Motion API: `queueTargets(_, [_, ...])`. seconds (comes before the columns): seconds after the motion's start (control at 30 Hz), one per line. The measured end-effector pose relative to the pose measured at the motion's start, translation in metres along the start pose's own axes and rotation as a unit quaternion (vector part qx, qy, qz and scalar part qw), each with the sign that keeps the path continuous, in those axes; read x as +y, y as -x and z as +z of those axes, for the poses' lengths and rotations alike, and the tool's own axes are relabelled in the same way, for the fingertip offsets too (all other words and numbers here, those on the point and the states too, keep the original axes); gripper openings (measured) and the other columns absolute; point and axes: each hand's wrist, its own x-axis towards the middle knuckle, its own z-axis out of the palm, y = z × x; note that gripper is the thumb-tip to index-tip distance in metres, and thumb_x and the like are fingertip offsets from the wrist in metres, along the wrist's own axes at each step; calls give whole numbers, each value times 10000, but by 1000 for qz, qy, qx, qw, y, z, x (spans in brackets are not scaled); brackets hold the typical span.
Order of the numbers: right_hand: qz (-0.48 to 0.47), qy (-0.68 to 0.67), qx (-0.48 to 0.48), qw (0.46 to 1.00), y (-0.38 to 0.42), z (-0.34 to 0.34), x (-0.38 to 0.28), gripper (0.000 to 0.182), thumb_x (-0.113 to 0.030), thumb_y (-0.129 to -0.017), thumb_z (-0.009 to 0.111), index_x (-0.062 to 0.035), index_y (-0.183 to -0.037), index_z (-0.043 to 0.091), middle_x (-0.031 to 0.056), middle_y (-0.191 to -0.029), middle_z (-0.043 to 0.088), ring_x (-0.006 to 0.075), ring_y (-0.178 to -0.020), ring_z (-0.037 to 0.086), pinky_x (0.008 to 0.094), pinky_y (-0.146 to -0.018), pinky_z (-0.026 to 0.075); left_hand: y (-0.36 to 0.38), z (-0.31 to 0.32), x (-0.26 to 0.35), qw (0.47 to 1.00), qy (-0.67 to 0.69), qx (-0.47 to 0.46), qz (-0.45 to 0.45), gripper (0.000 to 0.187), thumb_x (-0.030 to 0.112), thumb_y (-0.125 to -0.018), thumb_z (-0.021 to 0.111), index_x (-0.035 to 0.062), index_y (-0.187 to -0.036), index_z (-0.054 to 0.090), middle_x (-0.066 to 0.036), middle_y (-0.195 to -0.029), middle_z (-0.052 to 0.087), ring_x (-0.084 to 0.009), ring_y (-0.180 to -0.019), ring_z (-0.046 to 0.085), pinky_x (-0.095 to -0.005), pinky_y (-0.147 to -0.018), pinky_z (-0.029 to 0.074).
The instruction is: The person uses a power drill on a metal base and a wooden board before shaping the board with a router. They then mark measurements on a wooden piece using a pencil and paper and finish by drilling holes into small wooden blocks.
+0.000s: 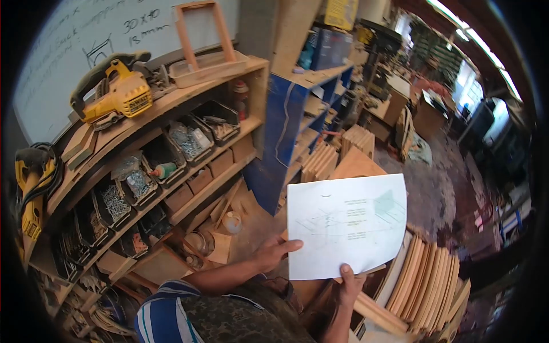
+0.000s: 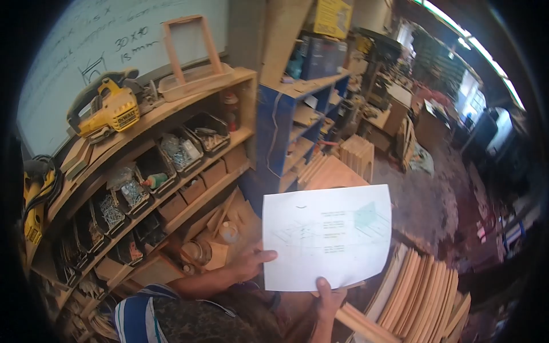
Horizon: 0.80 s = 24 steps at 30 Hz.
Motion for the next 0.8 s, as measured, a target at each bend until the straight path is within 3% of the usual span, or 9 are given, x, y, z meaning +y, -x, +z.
queueTargets(0.07, [28,-17,-54,998,-31,32,13,929,-260,-744,881,83,-1462,401,167,-1324,587,291,-1188,598,416,-1048,470,-3,-30,20,996,62,1,71,481,197,-1008,671,-47,-1405,551,-135,-1285,670,-205,-1166,631,-373,-1025,489])
queueTargets(0.2, [21,-8,-89,996,-94,104,21,957,-265,-724,860,51,-1488,379,173,-1387,536,303,-1269,542,436,-1093,421,-27,-86,62,991,41,14,130,503,186,-971,706,-54,-1389,560,-134,-1273,678,-209,-1162,637,-378,-1033,483])
queueTargets(0.33, [-40,-45,-113,992,-151,176,9,905,-233,-758,825,74,-1482,377,190,-1380,539,332,-1275,543,438,-1089,427,-76,-109,114,981,13,41,187,524,188,-964,711,-74,-1387,546,-158,-1293,668,-234,-1183,644,-384,-1026,503])
queueTargets(0.4, [-120,-71,-124,982,-184,213,-5,903,-247,-778,823,113,-1471,370,207,-1380,537,339,-1283,542,448,-1095,427,-105,-101,158,971,15,53,233,542,216,-978,703,-70,-1405,528,-157,-1298,662,-243,-1181,651,-391,-1039,512])
queueTargets(0.47, [-155,-63,-145,975,-229,246,-22,853,-249,-823,809,151,-1447,387,225,-1385,544,328,-1279,553,450,-1103,428,-146,-109,193,963,54,-2,262,498,222,-1019,655,-49,-1415,524,-146,-1319,649,-250,-1183,655,-395,-1037,524])
queueTargets(0.57, [-222,-89,-172,956,-291,308,-60,668,-158,-871,792,156,-1376,488,216,-1320,614,290,-1185,623,400,-1043,487,-190,-117,244,955,78,15,285,448,208,-1070,573,-23,-1445,491,-148,-1352,633,-249,-1163,664,-381,-999,549])
queueTargets(0.67, [-284,-99,-185,936,-351,369,-72,524,-100,-884,789,139,-1296,571,186,-1249,666,251,-1105,655,359,-987,513,-193,-121,245,950,-4,160,267,600,269,-1045,624,-50,-1504,407,-173,-1342,633,-262,-1171,654,-394,-957,573])
queueTargets(0.7, [-328,-81,-172,925,-368,387,-67,445,-82,-888,785,131,-1242,619,168,-1208,691,228,-1063,664,338,-956,520,-193,-130,232,950,-18,160,268,637,276,-1028,652,-57,-1511,401,-182,-1364,621,-265,-1165,656,-389,-946,579])
queueTargets(0.8, [-337,-114,-208,911,-402,437,-57,366,-98,-888,797,130,-1147,673,146,-1116,731,218,-980,689,342,-889,543,-184,-152,188,945,-43,220,237,594,241,-1028,656,-63,-1489,438,-183,-1379,616,-233,-1150,661,-358,-923,584])
